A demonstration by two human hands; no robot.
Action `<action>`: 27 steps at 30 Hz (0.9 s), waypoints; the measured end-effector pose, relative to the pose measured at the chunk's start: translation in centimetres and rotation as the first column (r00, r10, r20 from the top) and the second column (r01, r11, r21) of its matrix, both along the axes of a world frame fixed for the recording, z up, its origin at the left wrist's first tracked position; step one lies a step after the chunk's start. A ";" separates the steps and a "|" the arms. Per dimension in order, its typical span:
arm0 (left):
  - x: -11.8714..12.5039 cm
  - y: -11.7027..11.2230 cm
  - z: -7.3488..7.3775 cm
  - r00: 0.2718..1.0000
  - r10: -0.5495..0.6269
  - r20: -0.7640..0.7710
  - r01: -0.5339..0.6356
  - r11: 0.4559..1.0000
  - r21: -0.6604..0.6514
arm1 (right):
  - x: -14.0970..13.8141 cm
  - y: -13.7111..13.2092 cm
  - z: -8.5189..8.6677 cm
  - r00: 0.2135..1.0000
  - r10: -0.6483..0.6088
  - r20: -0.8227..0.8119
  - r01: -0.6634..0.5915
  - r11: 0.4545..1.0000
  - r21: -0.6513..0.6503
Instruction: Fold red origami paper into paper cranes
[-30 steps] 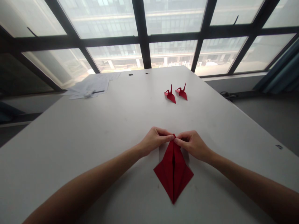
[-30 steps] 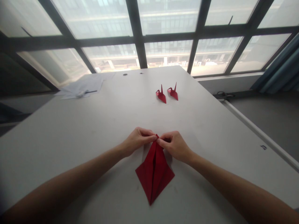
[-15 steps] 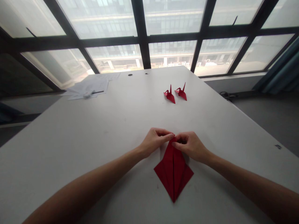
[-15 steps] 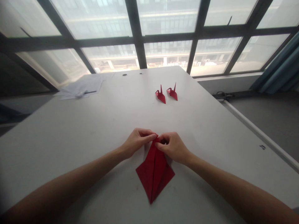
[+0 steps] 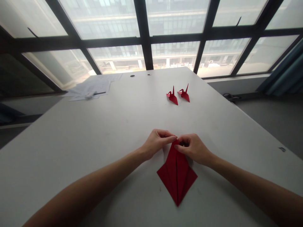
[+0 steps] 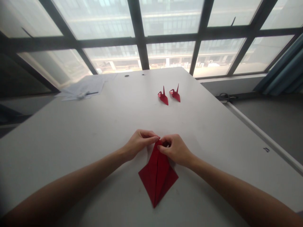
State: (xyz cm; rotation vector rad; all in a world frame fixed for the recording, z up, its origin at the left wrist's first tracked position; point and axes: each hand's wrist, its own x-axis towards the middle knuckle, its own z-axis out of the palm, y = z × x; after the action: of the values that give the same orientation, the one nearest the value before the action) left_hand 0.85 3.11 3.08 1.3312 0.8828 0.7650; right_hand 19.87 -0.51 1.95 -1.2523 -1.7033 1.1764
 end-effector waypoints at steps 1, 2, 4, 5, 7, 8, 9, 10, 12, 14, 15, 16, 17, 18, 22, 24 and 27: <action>0.0 0.0 0.1 1.000 0.008 -0.005 -0.008 1.000 -0.004 | 0.0 0.0 0.0 1.000 0.000 0.000 0.000 1.000 0.001; 0.0 -0.1 0.2 1.000 0.013 -0.012 -0.013 1.000 -0.006 | -0.1 0.0 0.0 1.000 -0.001 0.001 0.001 1.000 0.003; 0.0 -0.1 0.3 1.000 0.015 -0.023 -0.015 1.000 -0.010 | -0.1 0.0 0.0 1.000 0.001 0.005 -0.001 1.000 0.008; 0.0 -0.2 0.3 1.000 0.015 -0.024 -0.016 1.000 -0.014 | -0.1 0.0 0.0 1.000 0.003 0.006 -0.003 1.000 0.010; 0.1 -0.2 0.2 0.999 0.024 -0.030 -0.024 1.000 -0.019 | -0.1 0.1 -0.1 1.000 0.013 0.006 -0.013 1.000 0.012; 0.1 -0.1 0.1 0.999 0.033 -0.039 -0.034 0.999 -0.014 | -0.1 0.1 -0.1 1.000 0.018 0.009 -0.018 1.000 0.015; 0.1 -0.1 0.0 0.998 0.045 -0.053 -0.045 0.999 -0.006 | -0.1 0.2 -0.1 1.000 0.022 0.014 -0.022 1.000 0.017; 0.2 0.0 0.0 0.996 0.058 -0.070 -0.057 0.998 0.007 | -0.1 0.2 -0.2 1.000 0.025 0.018 -0.025 1.000 0.018; 0.3 -0.1 0.0 0.989 0.105 -0.103 -0.099 0.993 0.057 | -0.2 0.2 -0.2 0.999 0.028 0.025 -0.028 0.999 0.016; 0.4 -0.6 0.3 0.965 0.212 -0.154 -0.178 0.962 0.208 | -0.2 0.1 -0.3 0.999 0.001 0.049 -0.002 0.999 0.035; 0.4 -1.2 0.6 0.944 0.269 -0.190 -0.198 0.925 0.325 | -0.2 0.1 -0.3 0.996 -0.034 0.084 0.027 0.997 0.072; 0.5 -1.9 0.9 0.908 0.337 -0.249 -0.188 0.859 0.476 | -0.2 0.1 -0.4 0.987 -0.080 0.136 0.063 0.989 0.130; 0.5 -3.0 1.2 0.877 0.343 -0.337 -0.079 0.793 0.604 | -0.1 0.1 -0.5 0.971 -0.135 0.198 0.094 0.975 0.201; 0.5 -4.1 1.4 0.837 0.316 -0.448 0.094 0.723 0.685 | -0.1 0.1 -0.6 0.946 -0.190 0.261 0.117 0.955 0.274; 0.6 -9.0 0.6 0.575 0.313 -0.756 0.573 0.505 0.645 | 0.3 0.6 -1.4 0.836 -0.332 0.438 0.137 0.897 0.420; 0.7 -10.3 -0.6 0.515 0.337 -0.788 0.674 0.409 0.615 | 0.6 0.9 -1.7 0.800 -0.362 0.479 0.135 0.886 0.444; 0.8 -10.4 -2.0 0.469 0.364 -0.805 0.724 0.363 0.586 | 1.2 1.2 -1.7 0.783 -0.380 0.493 0.102 0.860 0.500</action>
State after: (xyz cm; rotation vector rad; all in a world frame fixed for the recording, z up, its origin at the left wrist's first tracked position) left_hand 1.60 -7.26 1.03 3.0748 0.9926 0.1824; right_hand 21.07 0.68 0.29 -1.5599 -1.9976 0.1922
